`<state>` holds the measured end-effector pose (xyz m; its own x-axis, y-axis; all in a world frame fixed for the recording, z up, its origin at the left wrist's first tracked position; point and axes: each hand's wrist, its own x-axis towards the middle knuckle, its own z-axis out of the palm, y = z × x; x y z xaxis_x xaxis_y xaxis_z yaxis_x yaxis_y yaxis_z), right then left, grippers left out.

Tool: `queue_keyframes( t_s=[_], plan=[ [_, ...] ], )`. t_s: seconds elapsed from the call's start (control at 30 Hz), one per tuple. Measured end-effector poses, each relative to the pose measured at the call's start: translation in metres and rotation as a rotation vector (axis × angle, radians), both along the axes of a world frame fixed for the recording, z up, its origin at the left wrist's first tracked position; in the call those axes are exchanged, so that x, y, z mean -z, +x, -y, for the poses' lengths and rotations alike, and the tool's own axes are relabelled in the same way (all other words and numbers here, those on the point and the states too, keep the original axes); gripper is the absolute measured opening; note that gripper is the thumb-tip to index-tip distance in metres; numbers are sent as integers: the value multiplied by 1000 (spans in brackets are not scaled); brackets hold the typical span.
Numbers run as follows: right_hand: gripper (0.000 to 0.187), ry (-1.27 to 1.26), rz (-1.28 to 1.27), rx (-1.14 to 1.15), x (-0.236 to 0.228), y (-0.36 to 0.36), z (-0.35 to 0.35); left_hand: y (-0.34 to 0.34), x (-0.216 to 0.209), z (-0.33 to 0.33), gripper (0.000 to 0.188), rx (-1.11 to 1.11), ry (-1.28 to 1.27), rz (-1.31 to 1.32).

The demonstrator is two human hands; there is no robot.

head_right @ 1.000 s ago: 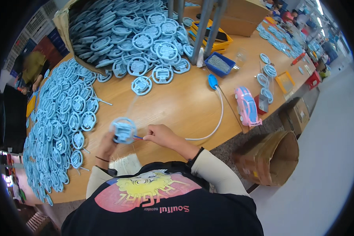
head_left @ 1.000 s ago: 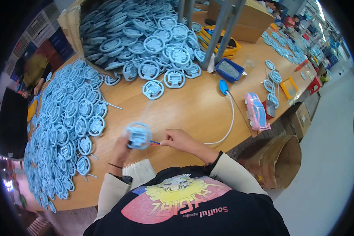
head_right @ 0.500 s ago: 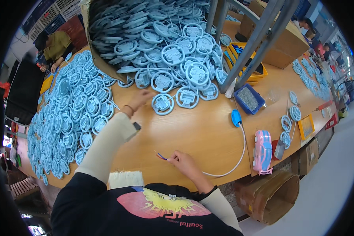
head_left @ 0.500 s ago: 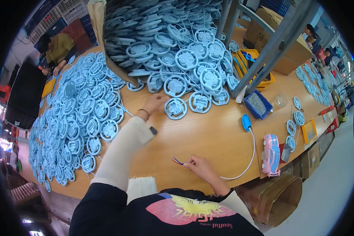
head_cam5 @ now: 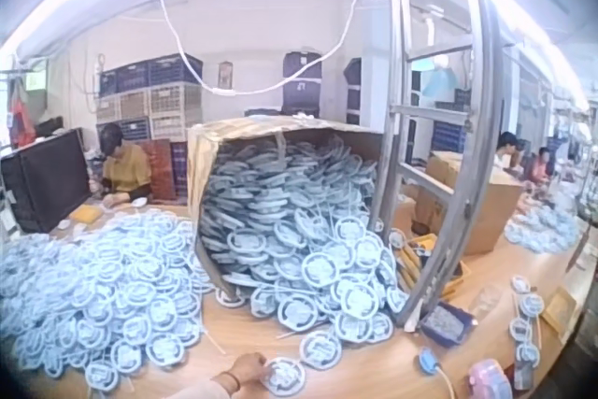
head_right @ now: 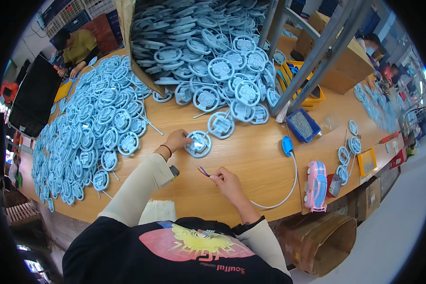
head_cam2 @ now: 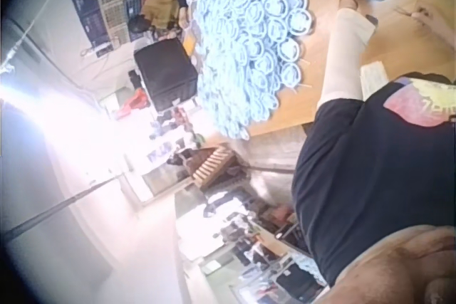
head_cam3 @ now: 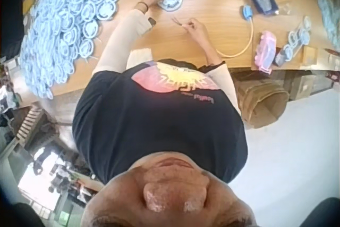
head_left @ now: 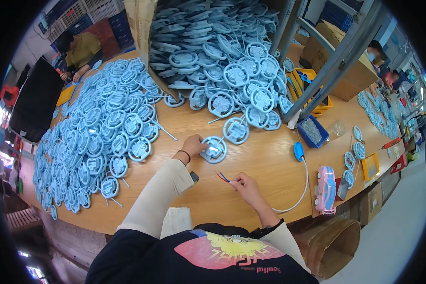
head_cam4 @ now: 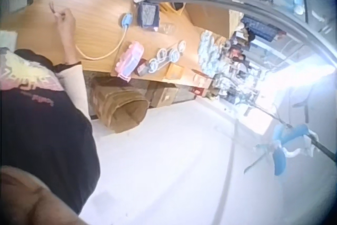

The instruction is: The person assembles small blue circular electronic devices by inserting wires into the central housing and attaching a white stick. They repeatedly pick up components from a large pile on the table, connect the wires, and place the finished units back onto the table.

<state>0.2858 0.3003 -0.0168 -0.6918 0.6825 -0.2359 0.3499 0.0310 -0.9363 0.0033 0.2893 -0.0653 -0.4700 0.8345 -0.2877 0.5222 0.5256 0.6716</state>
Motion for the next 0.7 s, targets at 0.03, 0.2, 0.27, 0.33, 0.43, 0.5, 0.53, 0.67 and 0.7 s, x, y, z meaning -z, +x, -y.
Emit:
queue_keyframes(
  t_s=[0.03,0.2,0.27,0.33,0.43,0.5,0.53,0.67,0.7],
  plan=[
    [17,5,-7,-4,-1,1,2,2,1,6,37,21,-67,-49],
    [18,34,43,-24,1,11,18,11,-10,38,52,145,-252,3],
    [18,42,61,-36,8,15,25,17,-8,58,60,66,-124,119],
    [17,48,81,-59,10,15,31,32,-12,64,64,21,-66,21],
    [15,57,103,-80,4,15,38,50,-12,63,68,-18,-20,-74],
    [14,63,99,-79,-2,16,41,50,1,56,68,-30,-21,-156],
    [14,59,86,-75,-2,17,42,44,-5,54,66,19,-120,-57],
    [14,39,66,-68,-4,21,41,17,-36,65,34,77,-254,188],
    [14,30,70,-72,-5,20,42,9,-50,80,32,38,-199,218]
  ],
)
